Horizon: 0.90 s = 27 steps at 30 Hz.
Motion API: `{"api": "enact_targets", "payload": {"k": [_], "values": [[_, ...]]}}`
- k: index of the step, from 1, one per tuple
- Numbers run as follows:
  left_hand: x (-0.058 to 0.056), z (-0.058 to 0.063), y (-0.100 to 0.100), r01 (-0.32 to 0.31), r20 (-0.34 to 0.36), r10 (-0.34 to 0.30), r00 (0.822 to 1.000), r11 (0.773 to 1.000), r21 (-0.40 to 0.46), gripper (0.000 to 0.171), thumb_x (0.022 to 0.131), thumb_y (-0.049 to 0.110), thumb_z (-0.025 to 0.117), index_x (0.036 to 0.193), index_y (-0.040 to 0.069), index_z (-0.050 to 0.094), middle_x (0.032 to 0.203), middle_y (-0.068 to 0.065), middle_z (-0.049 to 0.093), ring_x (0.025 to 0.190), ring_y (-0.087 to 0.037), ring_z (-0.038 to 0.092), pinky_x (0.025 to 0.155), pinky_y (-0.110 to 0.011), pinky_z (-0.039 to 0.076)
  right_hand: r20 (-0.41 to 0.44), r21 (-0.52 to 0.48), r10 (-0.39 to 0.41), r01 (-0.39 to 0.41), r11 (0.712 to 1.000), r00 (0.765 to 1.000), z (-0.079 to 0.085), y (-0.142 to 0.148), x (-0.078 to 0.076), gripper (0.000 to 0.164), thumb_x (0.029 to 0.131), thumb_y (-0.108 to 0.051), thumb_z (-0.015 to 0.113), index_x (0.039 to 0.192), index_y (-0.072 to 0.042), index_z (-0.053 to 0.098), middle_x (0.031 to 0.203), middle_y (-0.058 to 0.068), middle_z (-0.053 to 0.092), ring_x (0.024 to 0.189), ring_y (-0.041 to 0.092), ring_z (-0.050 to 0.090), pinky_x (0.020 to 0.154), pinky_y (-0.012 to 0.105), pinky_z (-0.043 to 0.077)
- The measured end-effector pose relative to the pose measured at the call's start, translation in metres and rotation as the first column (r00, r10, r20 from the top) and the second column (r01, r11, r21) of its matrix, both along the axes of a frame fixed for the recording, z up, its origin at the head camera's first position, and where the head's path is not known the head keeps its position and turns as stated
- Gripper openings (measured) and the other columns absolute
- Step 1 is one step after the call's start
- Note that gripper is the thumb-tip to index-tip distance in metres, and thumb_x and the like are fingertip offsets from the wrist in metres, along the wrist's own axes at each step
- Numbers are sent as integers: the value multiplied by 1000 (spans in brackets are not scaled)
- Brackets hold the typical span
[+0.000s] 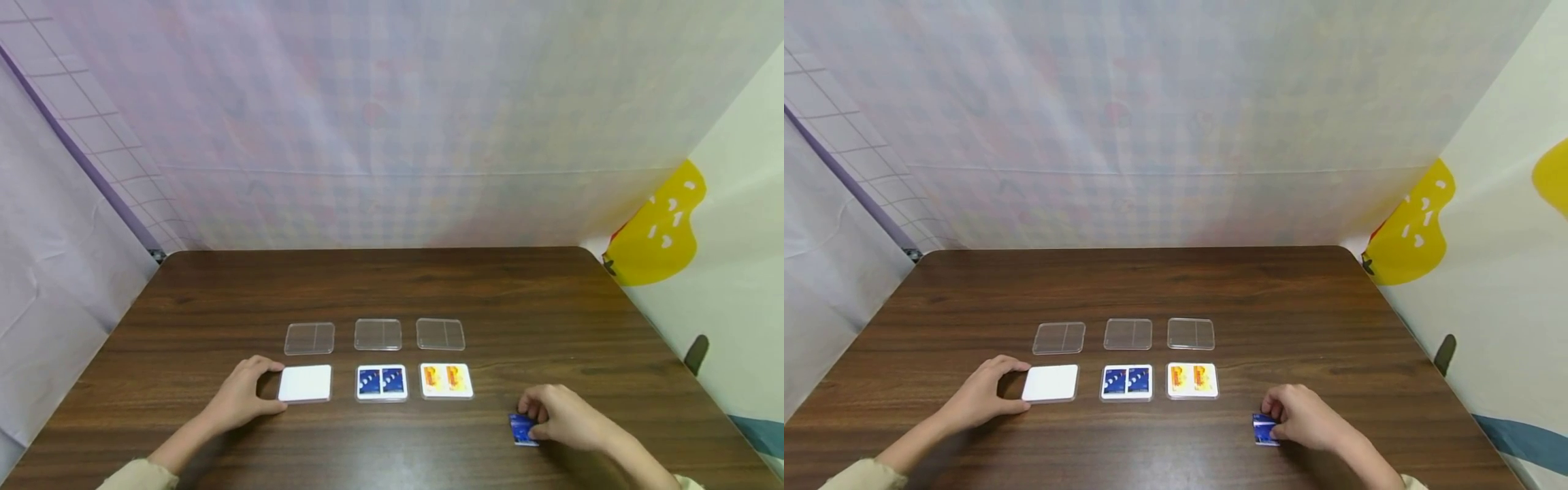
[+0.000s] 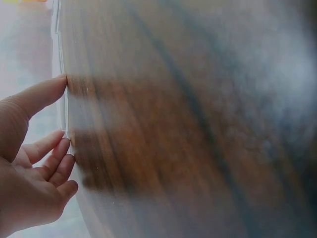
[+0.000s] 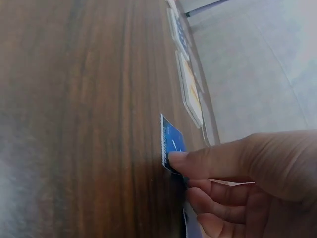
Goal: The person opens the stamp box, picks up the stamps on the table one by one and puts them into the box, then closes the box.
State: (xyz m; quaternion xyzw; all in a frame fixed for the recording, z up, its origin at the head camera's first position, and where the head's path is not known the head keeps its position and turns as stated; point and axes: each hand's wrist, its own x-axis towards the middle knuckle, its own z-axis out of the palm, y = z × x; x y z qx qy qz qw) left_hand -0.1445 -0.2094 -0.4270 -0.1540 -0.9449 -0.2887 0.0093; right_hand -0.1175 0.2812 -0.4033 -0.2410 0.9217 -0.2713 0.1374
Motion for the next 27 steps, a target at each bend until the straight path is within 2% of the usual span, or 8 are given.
{"api": "enact_targets", "payload": {"k": [4,11,14,20,24,27], "values": [[0,0,0,-1,0,1,1000,1000,-2,56,61,20,82,107,-1,60,107,-13,57,103,-36,49,88,-53,40,23,-12,14,-14,1000,1000,-1,1,-4,24,63,-6,76,81,-10,60,71,-7,54,65,2,49,55,21,44],[1,0,0,-3,-2,3,1000,1000,2,56,60,20,82,107,-1,60,107,-13,57,104,-36,49,88,-53,41,-23,21,14,-13,1000,1000,-1,-1,-6,28,58,-4,73,78,-14,56,71,-9,51,64,2,47,54,20,41],[1,0,0,0,-10,0,1000,1000,1,56,60,21,82,107,-1,60,106,-13,57,103,-36,50,87,-53,41,10,5,3,-3,1000,1000,-1,-2,-6,29,58,-3,71,79,-13,53,71,-8,51,63,2,46,53,20,42],[0,0,0,0,-8,0,1000,1000,1,56,60,21,82,107,-1,60,106,-13,57,102,-35,50,87,-53,41,68,-41,-17,20,999,998,-4,-1,-7,22,67,0,68,81,-10,54,72,-5,53,64,2,47,53,21,43],[0,0,-1,2,-3,-2,1000,1000,-2,56,60,21,82,107,-1,60,106,-13,57,103,-35,50,87,-53,41,30,-68,-17,19,998,999,-6,1,-7,14,74,1,65,80,-10,57,72,-6,55,65,1,48,53,20,44],[0,-1,-1,4,-9,-4,1000,1000,-3,56,60,21,82,107,-1,60,106,-13,57,102,-35,50,87,-53,41,-13,-98,-1,-1,995,1000,-7,3,-9,13,75,1,63,79,-10,58,72,-8,56,65,-1,49,53,20,44]]}}
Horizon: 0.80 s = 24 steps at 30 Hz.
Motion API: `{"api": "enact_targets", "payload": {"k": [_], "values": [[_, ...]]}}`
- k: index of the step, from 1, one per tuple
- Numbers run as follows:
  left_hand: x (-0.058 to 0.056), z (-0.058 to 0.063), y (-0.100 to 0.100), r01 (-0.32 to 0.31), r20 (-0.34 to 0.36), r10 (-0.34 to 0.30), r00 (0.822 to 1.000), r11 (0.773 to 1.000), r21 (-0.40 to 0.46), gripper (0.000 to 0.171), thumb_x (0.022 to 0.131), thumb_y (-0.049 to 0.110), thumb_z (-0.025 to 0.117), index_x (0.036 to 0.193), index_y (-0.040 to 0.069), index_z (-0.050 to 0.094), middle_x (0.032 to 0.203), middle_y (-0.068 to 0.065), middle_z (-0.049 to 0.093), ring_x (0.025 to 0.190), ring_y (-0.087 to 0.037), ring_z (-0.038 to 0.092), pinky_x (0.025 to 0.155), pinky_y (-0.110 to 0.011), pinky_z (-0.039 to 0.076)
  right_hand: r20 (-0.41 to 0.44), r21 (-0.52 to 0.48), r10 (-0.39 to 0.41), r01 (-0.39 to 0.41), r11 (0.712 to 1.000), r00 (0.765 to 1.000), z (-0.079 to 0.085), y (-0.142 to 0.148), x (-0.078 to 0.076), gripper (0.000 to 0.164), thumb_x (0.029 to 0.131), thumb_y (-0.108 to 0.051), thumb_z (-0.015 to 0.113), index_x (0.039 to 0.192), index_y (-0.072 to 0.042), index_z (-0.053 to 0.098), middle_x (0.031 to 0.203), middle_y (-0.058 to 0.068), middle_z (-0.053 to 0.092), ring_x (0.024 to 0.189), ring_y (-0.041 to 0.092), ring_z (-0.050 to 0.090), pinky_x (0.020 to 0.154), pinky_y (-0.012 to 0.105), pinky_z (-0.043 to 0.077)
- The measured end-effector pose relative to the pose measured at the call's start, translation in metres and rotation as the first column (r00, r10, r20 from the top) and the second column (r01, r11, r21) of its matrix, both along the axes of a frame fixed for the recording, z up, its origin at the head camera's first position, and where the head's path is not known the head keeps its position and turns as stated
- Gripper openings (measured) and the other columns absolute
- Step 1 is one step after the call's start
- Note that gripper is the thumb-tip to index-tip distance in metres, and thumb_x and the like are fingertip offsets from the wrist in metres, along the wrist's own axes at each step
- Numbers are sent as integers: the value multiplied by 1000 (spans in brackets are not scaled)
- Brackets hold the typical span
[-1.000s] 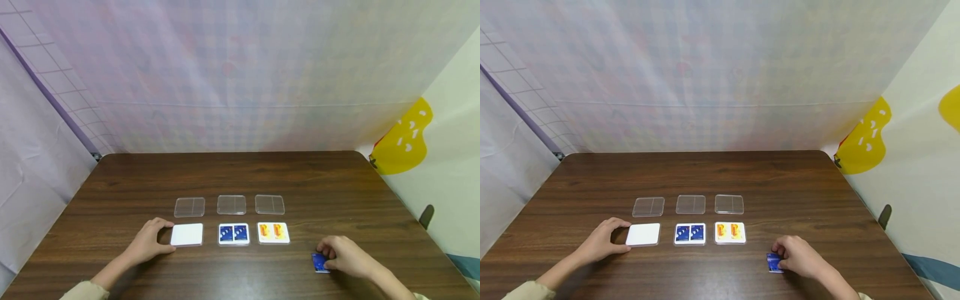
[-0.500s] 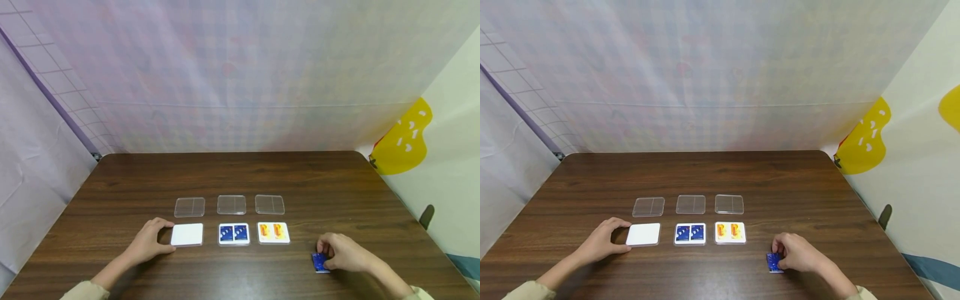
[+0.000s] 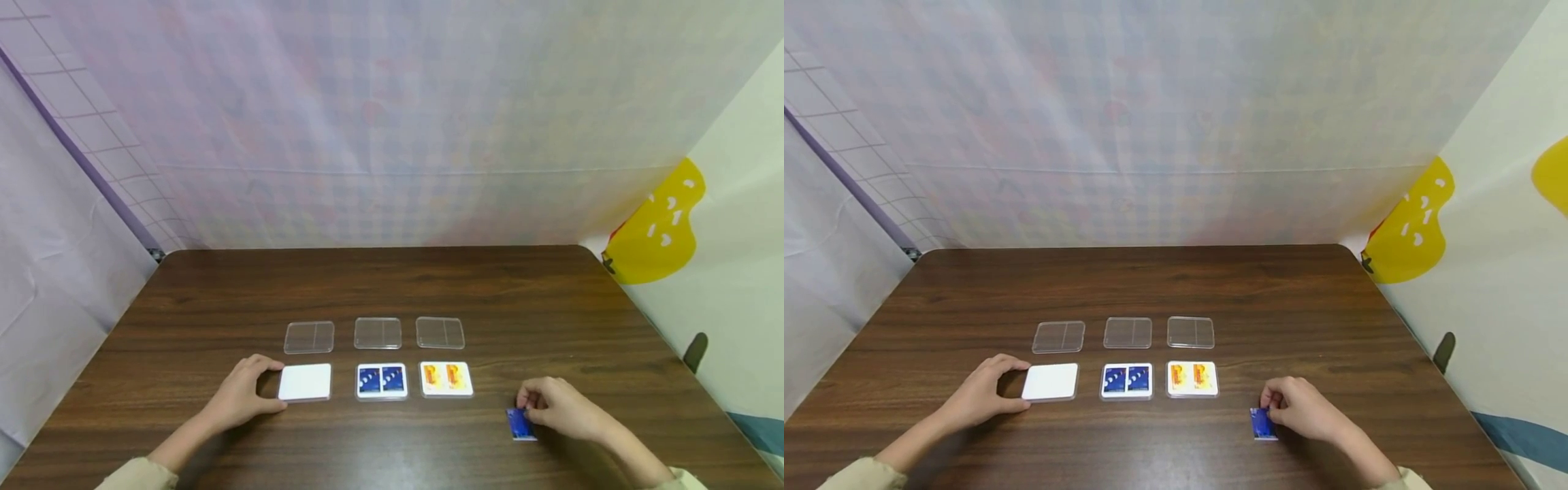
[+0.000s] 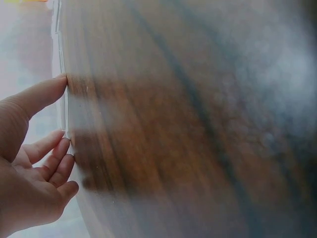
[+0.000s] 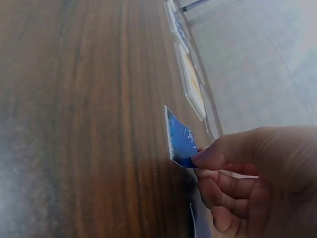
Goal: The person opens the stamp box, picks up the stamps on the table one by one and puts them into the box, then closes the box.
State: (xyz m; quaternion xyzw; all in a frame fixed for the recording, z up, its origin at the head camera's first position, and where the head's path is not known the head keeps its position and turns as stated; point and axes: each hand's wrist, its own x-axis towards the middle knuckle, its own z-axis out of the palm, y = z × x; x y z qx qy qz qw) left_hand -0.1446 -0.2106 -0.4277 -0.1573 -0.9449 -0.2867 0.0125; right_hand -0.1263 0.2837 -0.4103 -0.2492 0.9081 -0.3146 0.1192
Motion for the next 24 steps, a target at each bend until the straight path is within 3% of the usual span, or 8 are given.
{"api": "enact_targets", "payload": {"k": [14,24], "values": [[0,0,1,6,1,-6,1000,1000,3,56,61,20,82,107,-2,59,106,-13,57,102,-35,50,87,-52,41,73,-225,156,-137,965,985,9,5,-16,6,82,2,59,83,-3,62,75,3,63,68,2,56,56,22,48],[0,2,1,-1,13,1,1000,1000,-1,57,61,21,82,108,-2,59,107,-13,57,103,-36,49,88,-54,40,79,-251,156,-132,959,985,21,-15,-29,7,80,1,62,83,-6,62,72,4,62,65,-1,51,52,21,46]]}}
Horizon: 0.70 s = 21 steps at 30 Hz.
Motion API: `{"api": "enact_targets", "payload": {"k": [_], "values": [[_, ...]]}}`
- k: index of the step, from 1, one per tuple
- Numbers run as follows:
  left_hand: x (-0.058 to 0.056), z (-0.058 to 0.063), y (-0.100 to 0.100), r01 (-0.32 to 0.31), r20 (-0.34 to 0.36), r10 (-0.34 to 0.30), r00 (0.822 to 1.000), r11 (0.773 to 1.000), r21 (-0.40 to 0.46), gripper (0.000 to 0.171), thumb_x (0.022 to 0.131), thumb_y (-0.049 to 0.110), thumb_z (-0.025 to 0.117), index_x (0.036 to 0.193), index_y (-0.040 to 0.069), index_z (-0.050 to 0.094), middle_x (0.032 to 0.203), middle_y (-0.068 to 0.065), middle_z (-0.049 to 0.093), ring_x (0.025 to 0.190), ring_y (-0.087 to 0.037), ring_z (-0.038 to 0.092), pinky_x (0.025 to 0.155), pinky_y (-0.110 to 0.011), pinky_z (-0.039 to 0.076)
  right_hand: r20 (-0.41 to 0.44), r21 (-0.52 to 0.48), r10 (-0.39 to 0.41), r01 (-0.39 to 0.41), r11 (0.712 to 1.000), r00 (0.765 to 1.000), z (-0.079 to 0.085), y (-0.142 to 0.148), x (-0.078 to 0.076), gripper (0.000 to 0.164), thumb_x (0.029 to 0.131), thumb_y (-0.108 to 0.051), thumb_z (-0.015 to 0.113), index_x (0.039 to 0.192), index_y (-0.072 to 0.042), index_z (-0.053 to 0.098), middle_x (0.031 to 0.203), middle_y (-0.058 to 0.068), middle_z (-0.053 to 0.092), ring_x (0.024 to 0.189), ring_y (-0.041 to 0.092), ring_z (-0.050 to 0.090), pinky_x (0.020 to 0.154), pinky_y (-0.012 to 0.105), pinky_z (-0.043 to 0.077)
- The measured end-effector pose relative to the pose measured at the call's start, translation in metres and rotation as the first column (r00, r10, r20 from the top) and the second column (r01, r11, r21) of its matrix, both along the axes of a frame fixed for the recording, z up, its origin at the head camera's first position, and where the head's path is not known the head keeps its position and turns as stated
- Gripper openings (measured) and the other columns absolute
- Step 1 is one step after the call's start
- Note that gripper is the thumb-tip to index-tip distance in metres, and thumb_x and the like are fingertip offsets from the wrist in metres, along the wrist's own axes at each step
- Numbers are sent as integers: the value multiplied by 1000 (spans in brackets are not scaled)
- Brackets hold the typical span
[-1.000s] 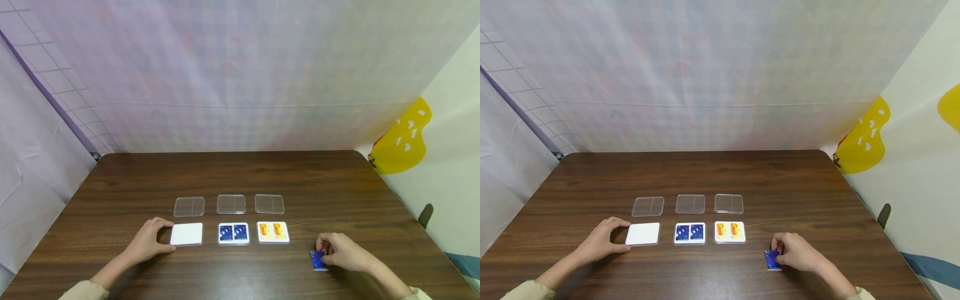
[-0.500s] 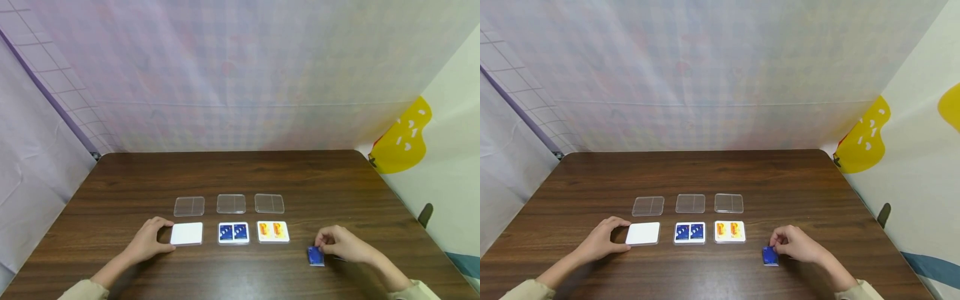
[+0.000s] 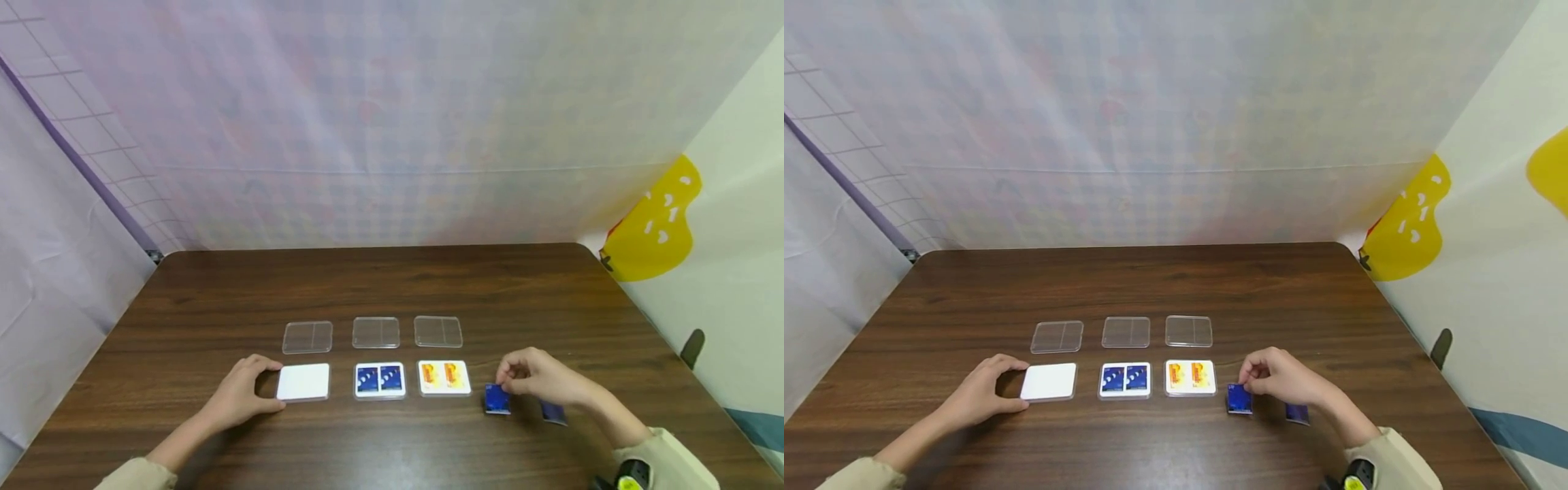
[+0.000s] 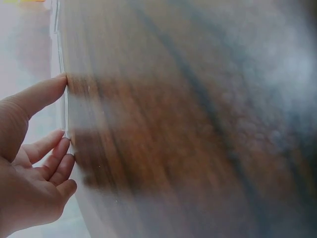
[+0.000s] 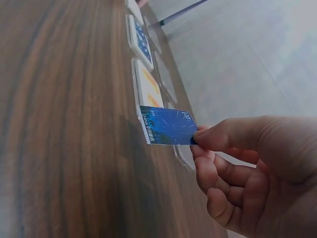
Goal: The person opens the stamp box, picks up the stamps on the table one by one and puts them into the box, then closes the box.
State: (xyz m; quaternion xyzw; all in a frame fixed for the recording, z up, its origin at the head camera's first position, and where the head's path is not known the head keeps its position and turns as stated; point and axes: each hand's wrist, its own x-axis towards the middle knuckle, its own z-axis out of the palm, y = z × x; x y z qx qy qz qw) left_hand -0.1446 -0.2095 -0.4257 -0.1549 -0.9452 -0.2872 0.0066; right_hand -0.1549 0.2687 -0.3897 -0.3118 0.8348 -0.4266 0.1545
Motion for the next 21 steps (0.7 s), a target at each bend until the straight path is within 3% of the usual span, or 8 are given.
{"api": "enact_targets", "payload": {"k": [5,13,21], "values": [[1,0,-1,2,6,-2,1000,1000,0,57,61,21,82,108,-2,59,107,-14,56,103,-36,49,87,-54,41,9,14,4,-4,1000,1000,7,-11,-7,7,81,1,61,83,-6,62,73,3,61,65,1,51,53,21,46],[1,0,0,0,3,0,1000,1000,1,57,61,21,82,108,-1,59,108,-14,56,103,-35,49,88,-53,41,101,83,-86,77,994,991,19,-32,-16,4,82,-3,60,83,-5,63,76,4,60,70,9,53,59,23,45],[0,-1,-1,-1,9,1,1000,1000,5,57,61,21,82,109,-1,59,108,-13,56,104,-35,48,88,-53,41,28,76,-20,18,997,999,25,-59,-31,5,81,-1,61,81,-5,63,76,3,62,69,9,54,60,22,47]]}}
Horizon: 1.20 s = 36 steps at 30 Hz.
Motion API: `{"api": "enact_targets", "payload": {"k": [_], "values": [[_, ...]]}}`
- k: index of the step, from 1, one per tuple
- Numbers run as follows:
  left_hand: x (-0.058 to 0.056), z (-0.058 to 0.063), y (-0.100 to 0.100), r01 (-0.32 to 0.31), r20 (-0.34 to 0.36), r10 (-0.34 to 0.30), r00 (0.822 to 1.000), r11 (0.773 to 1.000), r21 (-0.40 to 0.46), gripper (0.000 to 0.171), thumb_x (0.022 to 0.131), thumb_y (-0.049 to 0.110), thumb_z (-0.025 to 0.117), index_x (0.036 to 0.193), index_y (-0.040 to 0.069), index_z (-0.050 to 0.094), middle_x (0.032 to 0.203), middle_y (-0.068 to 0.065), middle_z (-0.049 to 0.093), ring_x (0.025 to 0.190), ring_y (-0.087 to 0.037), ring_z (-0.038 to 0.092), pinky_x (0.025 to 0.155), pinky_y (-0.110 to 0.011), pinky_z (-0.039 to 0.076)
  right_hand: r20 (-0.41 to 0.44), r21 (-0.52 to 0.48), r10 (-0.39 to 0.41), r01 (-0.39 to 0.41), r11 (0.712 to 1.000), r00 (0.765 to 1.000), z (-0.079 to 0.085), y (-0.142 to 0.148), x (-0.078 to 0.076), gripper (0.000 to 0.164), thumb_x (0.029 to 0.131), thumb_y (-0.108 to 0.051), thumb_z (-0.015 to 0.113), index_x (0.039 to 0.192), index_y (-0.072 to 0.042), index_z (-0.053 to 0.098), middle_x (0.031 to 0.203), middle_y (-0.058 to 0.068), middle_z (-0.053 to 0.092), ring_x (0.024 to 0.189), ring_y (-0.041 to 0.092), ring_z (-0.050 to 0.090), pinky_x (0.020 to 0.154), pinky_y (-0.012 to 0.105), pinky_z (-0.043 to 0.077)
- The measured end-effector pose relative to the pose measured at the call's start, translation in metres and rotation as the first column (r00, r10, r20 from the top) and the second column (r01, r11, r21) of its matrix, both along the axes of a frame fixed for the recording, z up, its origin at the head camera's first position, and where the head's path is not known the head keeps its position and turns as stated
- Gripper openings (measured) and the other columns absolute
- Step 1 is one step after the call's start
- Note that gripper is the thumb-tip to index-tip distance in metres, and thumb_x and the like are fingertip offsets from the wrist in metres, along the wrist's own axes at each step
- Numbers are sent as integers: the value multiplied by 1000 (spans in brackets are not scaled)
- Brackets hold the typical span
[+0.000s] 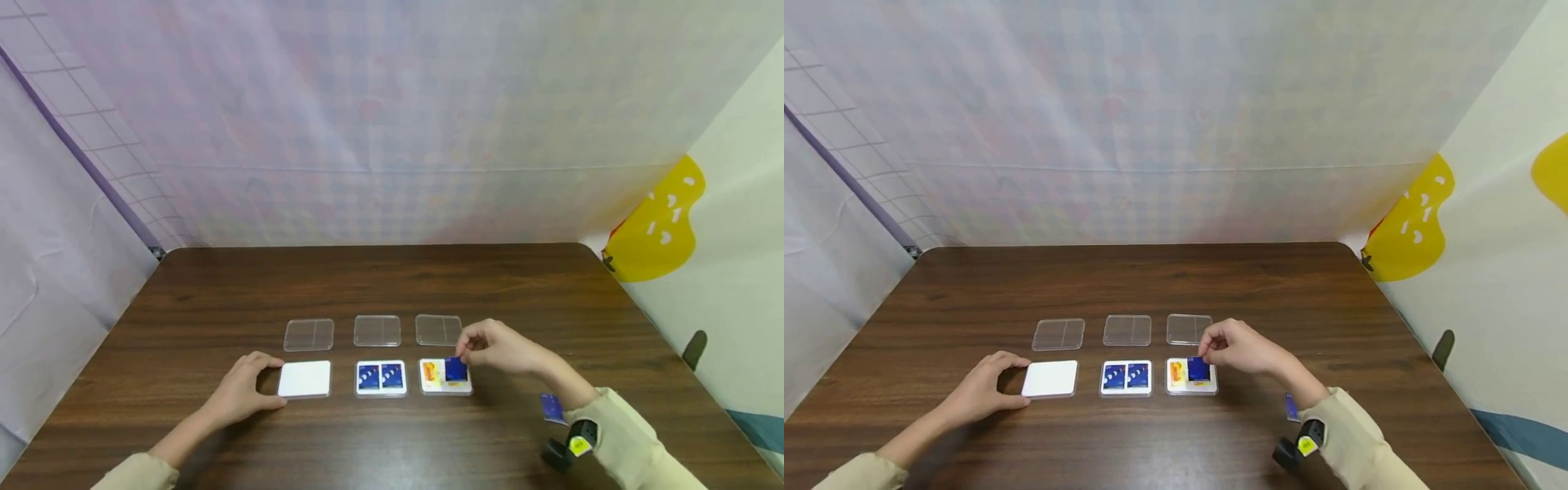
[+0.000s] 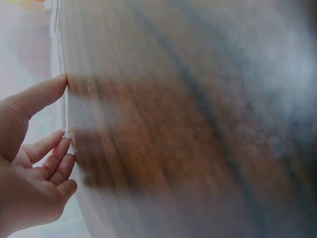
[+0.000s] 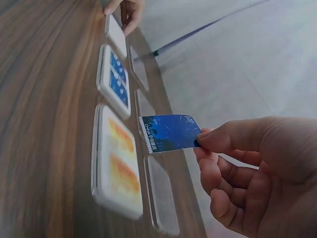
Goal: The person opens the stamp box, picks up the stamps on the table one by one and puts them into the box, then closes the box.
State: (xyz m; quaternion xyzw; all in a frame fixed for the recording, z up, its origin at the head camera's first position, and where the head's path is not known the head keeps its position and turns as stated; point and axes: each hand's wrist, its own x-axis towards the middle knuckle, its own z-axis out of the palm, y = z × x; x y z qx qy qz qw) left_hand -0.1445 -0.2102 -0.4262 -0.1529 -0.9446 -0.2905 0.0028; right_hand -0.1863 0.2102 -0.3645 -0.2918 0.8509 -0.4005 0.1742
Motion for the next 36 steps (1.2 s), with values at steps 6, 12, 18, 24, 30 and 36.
{"api": "enact_targets", "payload": {"k": [6,12,18,24,30,36], "values": [[0,1,0,3,10,-3,1000,1000,1,57,61,22,82,108,-2,59,108,-15,56,105,-37,48,87,-54,40,16,-9,20,-20,1000,1000,2,-26,-7,5,81,0,60,81,-3,64,78,4,63,70,11,55,63,24,49],[0,1,0,3,6,-3,1000,1000,2,57,62,21,82,108,-1,59,108,-14,56,104,-36,48,87,-54,41,-13,-25,81,-81,996,997,-1,-56,-15,5,81,2,60,81,-1,64,76,4,63,68,9,56,63,22,50],[-1,0,1,1,-3,-1,1000,1000,0,56,61,21,82,108,-1,60,107,-13,57,103,-35,49,87,-53,41,-20,-44,96,-96,994,995,-1,-85,-20,6,78,2,60,80,-1,65,73,4,64,65,5,55,60,20,49],[0,1,0,3,2,-3,1000,1000,-2,56,61,21,82,108,-1,59,106,-13,57,103,-36,49,87,-53,41,-13,-65,97,-98,993,995,-8,-112,-25,6,76,2,60,80,0,65,70,2,64,62,2,53,58,18,47],[0,1,0,2,-7,-2,1000,1000,-8,56,60,22,82,107,-1,60,106,-13,57,102,-35,49,87,-53,41,-8,-96,90,-90,991,996,-9,-140,-25,5,77,3,62,81,2,64,72,5,63,62,2,52,59,16,46],[-1,0,0,0,-8,0,1000,1000,-14,57,60,23,83,107,0,60,106,-13,57,102,-35,49,87,-52,41,26,-119,65,-61,991,998,-19,-164,-28,5,76,4,62,80,2,65,69,3,61,59,2,51,57,16,45]]}}
